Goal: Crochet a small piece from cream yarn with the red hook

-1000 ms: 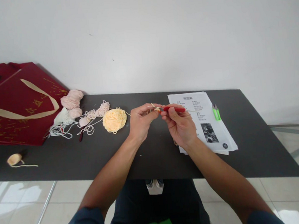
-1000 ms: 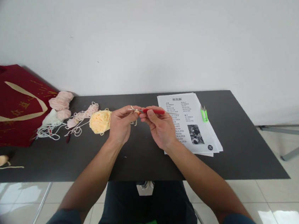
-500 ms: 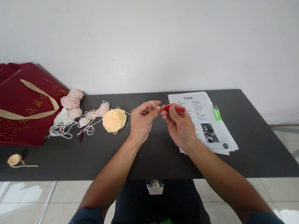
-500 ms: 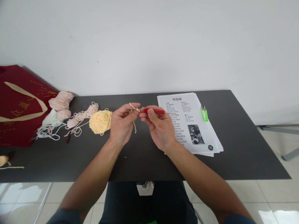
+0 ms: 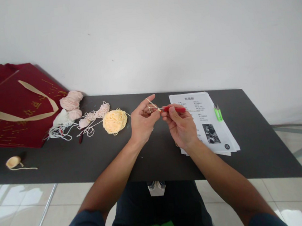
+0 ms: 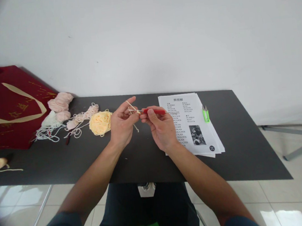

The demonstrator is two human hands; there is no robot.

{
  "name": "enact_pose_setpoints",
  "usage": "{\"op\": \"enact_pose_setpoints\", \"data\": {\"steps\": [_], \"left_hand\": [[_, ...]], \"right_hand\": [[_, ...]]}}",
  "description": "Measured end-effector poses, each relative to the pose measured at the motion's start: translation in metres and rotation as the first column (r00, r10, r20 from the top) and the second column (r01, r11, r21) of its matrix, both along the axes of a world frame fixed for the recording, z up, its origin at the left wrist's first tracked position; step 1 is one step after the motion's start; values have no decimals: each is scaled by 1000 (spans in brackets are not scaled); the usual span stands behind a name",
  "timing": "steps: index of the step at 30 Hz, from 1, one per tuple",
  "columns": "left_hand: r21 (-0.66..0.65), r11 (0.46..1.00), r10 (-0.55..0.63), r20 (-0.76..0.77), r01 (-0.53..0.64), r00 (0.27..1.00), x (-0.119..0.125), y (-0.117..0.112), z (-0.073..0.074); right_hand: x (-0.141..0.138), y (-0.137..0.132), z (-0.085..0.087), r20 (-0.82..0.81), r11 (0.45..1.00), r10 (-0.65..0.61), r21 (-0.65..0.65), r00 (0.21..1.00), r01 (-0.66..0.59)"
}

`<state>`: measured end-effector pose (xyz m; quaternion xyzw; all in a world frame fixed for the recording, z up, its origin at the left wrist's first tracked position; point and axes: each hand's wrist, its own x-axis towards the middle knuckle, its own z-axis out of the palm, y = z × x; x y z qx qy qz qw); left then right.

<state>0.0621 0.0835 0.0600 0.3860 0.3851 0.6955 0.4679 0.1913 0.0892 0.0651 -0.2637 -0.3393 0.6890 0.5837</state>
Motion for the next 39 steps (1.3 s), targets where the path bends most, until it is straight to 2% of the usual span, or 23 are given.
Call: {"op": "enact_pose_setpoints", "data": {"steps": [13,23,31,39], "left_hand": [[-7,1000,30,-116,-31,993,0,-4,8],[-20,1000,-15,-44,15,999,-2,-1,5],[1,994,111,-190,-113,975,0,-4,13],[5,988,149,-230,-151,962,-2,-4,12]], "right_hand": [[3,2,1,78,995,-67,86,995,60],[4,3,3,94,993,-77,100,993,67],[13,8,7,124,966,-181,207,976,153],[18,8,6,195,925,-279,318,940,209]]}}
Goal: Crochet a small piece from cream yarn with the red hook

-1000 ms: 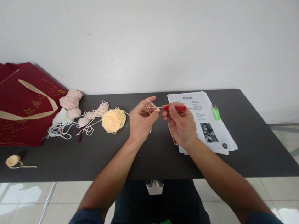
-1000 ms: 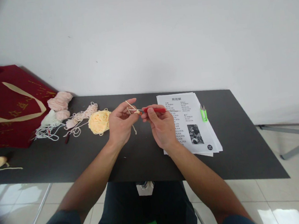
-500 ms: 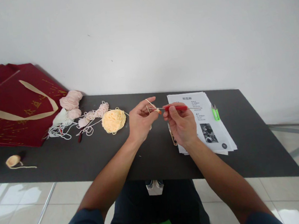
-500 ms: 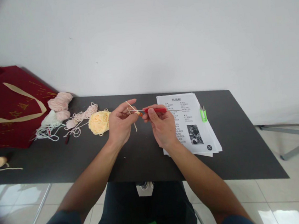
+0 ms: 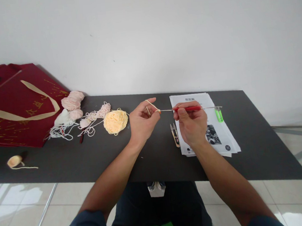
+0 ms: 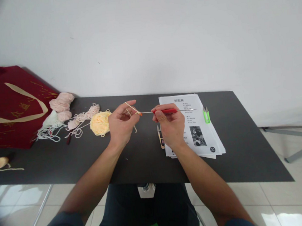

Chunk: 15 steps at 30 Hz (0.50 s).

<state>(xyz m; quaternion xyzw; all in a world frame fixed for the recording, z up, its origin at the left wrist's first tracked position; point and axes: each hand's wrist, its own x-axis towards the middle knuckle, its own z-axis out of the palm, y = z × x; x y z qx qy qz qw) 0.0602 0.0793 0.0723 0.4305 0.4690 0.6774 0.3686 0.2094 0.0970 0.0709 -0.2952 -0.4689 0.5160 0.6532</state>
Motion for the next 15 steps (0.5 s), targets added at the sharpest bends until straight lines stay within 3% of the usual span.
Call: {"op": "enact_pose_setpoints", "data": {"steps": [15], "left_hand": [[21,996,92,-10,-92,996,2,-2,-1]], "right_hand": [[-7,-12,-4,99,982,-157,123,983,145]]}}
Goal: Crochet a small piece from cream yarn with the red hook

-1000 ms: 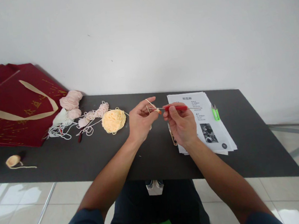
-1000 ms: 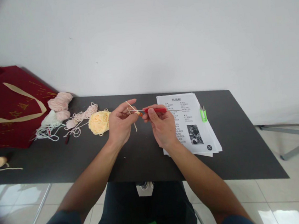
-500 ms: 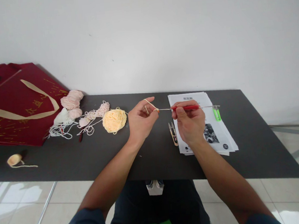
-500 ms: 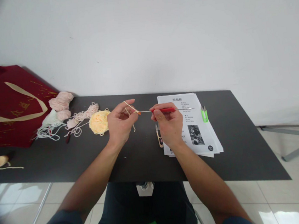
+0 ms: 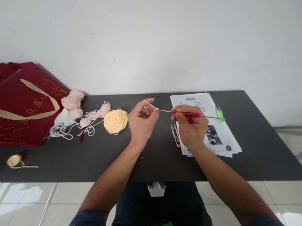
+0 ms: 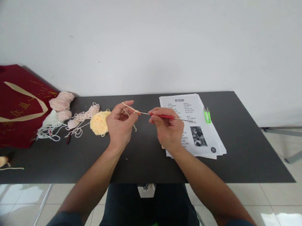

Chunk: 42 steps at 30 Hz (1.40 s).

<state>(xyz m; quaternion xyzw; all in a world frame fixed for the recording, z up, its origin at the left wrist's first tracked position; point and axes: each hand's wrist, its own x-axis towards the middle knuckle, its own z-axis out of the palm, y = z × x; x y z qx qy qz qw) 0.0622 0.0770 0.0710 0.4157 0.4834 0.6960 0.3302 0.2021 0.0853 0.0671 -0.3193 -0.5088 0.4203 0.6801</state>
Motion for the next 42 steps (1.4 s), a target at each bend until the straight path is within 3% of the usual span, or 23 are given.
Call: {"op": "enact_pose_setpoints", "data": {"steps": [11,18,28,32,36,39,42], "left_hand": [[-24,991,129,-2,-129,992,1,1,-3],[-36,986,164,21,-163,986,1,3,-5],[-51,991,126,129,-120,984,3,3,-3],[-46,998,-19,345,37,938,2,4,1],[5,973,-197,535,229,822,-2,5,5],[45,950,-272,598,308,754,-5,5,7],[44,940,-293,616,340,731,-6,6,7]], "right_hand": [[4,-13,-17,266,971,-51,239,963,-14],[5,-12,-22,332,970,-5,229,943,-75],[3,-3,-21,382,873,-159,485,910,-51],[2,-1,-25,369,886,-108,457,923,-79],[-1,-2,-26,309,930,-62,363,949,-57],[-4,-3,-26,236,963,15,257,972,-77],[-8,-3,-23,117,985,99,130,988,-114]]}}
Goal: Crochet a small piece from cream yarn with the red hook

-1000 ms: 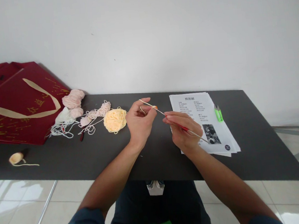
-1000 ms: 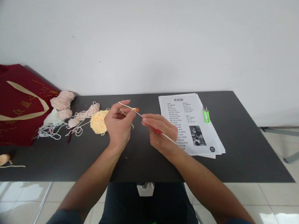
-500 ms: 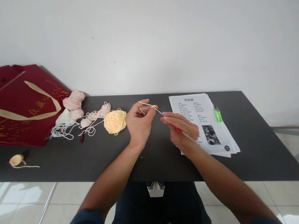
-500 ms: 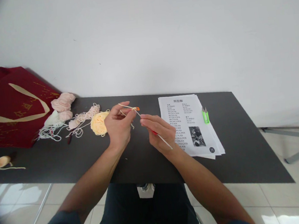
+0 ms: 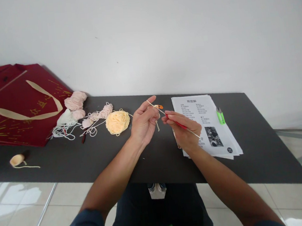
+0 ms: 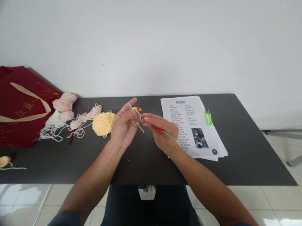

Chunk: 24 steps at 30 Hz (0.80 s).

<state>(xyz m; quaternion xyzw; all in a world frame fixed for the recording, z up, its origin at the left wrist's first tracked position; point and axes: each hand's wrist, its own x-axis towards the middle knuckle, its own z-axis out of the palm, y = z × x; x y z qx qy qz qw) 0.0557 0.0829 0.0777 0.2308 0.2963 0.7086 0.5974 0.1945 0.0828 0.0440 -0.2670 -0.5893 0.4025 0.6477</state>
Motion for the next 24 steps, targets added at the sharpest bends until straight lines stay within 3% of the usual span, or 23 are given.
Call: {"op": "enact_pose_setpoints", "data": {"steps": [4,7,13,17,21,24], "left_hand": [[-6,1000,-8,-56,7,998,2,-1,0],[-21,1000,-7,-148,4,989,5,-3,-1],[-65,998,-23,-303,4,953,4,-3,-2],[-106,993,6,-401,-53,916,3,-2,-5],[-19,975,171,-574,-222,801,5,-3,-9],[139,951,295,-668,-275,683,7,-4,-11]], "right_hand": [[0,8,9,-204,985,73,-141,976,-103],[5,17,13,-242,972,102,-183,965,-148],[24,30,15,-105,985,111,-119,988,-124],[27,26,19,49,1000,5,5,999,-5],[20,14,22,139,981,-111,175,984,86],[16,7,25,125,981,-156,139,980,139]]}}
